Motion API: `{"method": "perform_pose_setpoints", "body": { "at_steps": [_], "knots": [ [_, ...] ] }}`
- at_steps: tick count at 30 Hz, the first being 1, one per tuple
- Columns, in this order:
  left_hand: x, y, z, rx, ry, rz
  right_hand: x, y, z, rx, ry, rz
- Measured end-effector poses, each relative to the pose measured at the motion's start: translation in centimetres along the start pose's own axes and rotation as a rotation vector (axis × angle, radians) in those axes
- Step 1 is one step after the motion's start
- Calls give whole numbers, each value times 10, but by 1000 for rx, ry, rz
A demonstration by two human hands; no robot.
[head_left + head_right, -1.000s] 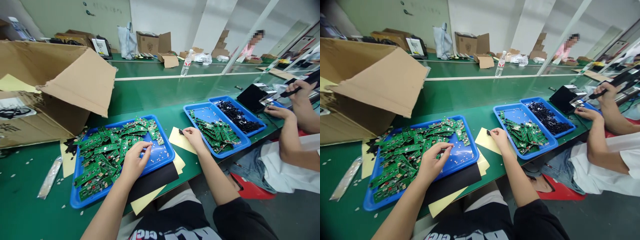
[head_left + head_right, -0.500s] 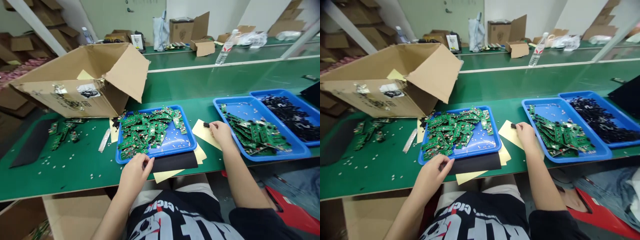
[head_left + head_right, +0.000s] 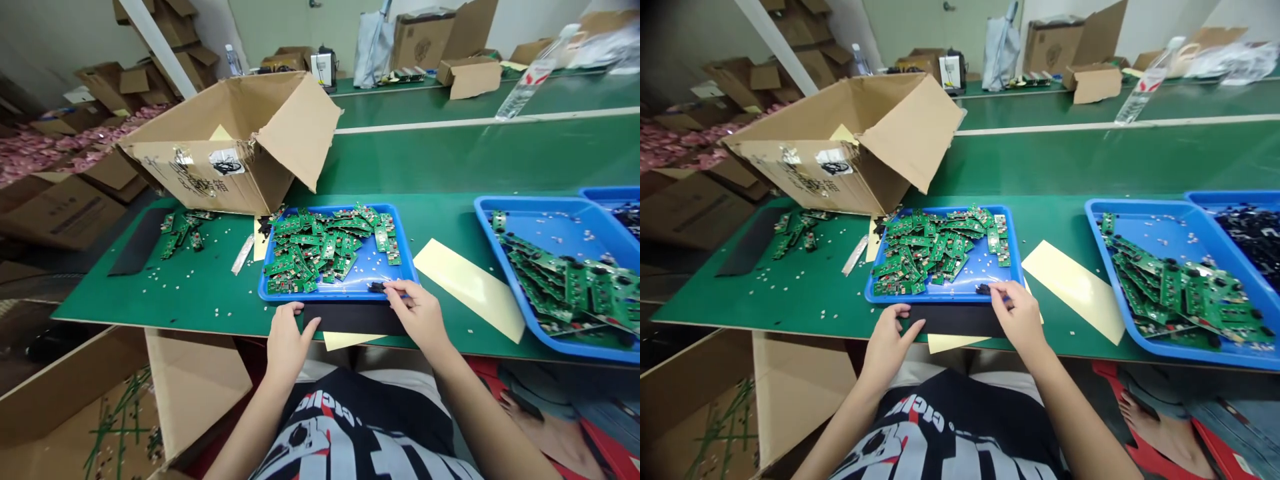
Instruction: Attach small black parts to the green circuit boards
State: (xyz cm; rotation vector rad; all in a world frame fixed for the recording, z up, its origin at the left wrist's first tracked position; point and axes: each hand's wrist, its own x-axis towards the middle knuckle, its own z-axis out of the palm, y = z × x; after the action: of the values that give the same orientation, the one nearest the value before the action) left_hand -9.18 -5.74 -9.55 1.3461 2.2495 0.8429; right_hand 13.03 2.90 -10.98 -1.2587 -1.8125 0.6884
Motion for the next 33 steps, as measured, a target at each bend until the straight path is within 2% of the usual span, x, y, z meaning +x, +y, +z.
{"method": "perform_pose_setpoints", "body": {
  "at_steps": [3, 5, 8, 11, 14, 17, 20, 23, 26, 29, 31, 32, 33],
  "knots": [
    [0, 2, -1, -127, -76, -93, 11, 8, -13, -80, -11, -23],
    [1, 3, 0, -220, -135, -139, 19, 10, -18, -133, -63, -52],
    [0, 3, -2, -355, -231, -193, 36, 11, -15, -189, -203, -108],
    [-6, 5, -6, -598, -376, -341, 50, 10, -8, -209, -335, -162],
    [-12, 8, -9, -761, -482, -461, 57, 9, -6, -209, -383, -182],
    [-13, 12, -9, -783, -436, -477, 59, 13, -19, -210, -320, -135],
    [-9, 16, -7, -737, -368, -432, 60, 30, -43, -273, -124, -12],
    [-4, 19, -5, -721, -365, -402, 59, 53, -69, -397, 58, 108],
    [-3, 20, -2, -737, -361, -393, 52, 65, -83, -484, 99, 162],
    [-6, 19, 1, -754, -344, -397, 41, 51, -76, -520, 215, 145],
    [-8, 18, 3, -763, -325, -405, 30, 27, -56, -438, 284, 29],
    [-9, 18, 3, -767, -316, -408, 25, 14, -43, -337, 248, -75],
    [-10, 18, 3, -770, -309, -410, 19, 0, -29, -225, 115, -189]
  ]
}}
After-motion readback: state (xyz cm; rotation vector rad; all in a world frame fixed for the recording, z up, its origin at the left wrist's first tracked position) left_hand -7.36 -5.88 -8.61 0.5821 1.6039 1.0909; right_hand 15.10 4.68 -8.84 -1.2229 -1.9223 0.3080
